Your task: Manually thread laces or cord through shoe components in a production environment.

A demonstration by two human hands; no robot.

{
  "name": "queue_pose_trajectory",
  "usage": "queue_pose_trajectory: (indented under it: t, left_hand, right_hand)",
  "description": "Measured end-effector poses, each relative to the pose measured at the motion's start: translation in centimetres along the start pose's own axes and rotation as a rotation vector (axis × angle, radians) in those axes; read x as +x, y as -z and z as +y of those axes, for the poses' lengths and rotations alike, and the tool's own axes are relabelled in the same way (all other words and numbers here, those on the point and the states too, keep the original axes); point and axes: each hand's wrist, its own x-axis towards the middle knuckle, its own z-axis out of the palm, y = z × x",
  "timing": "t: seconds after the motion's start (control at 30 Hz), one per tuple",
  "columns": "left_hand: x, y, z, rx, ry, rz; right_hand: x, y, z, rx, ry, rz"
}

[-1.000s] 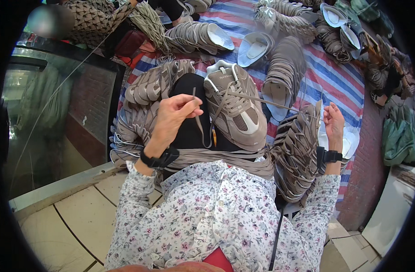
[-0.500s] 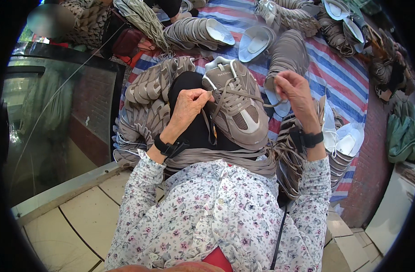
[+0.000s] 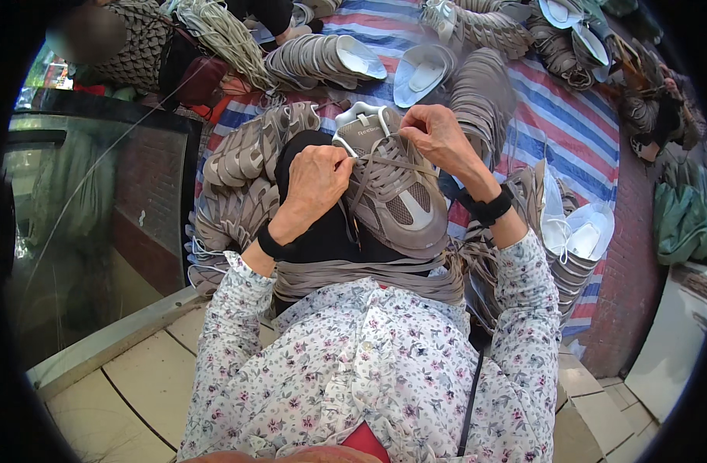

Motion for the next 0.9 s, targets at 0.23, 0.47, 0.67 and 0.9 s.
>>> queue_pose_trajectory:
  t: [0.23, 0.47, 0.67, 0.9]
  left_hand:
    - [0.4, 0.4, -0.8, -0.062, 0.022, -0.078]
    - [-0.4, 1.4, -1.4, -0.646, 0.335, -0.265]
    - [-0.7, 0.7, -1.7, -0.845, 0.369, -0.233]
    - [-1.0, 0.8, -2.1, -0.975, 0.494, -0.261]
  right_hand:
    - [0.8, -0.3, -1.5, -0.265, 0.173, 0.046]
    - [0.7, -0.1, -1.7, -0.292, 0.143, 0.071]
    - [1.4, -0.7, -1.5, -0.274, 0.109, 0.018]
    - [0.9, -2.1, -3.2, -0.699, 0.506, 0.12]
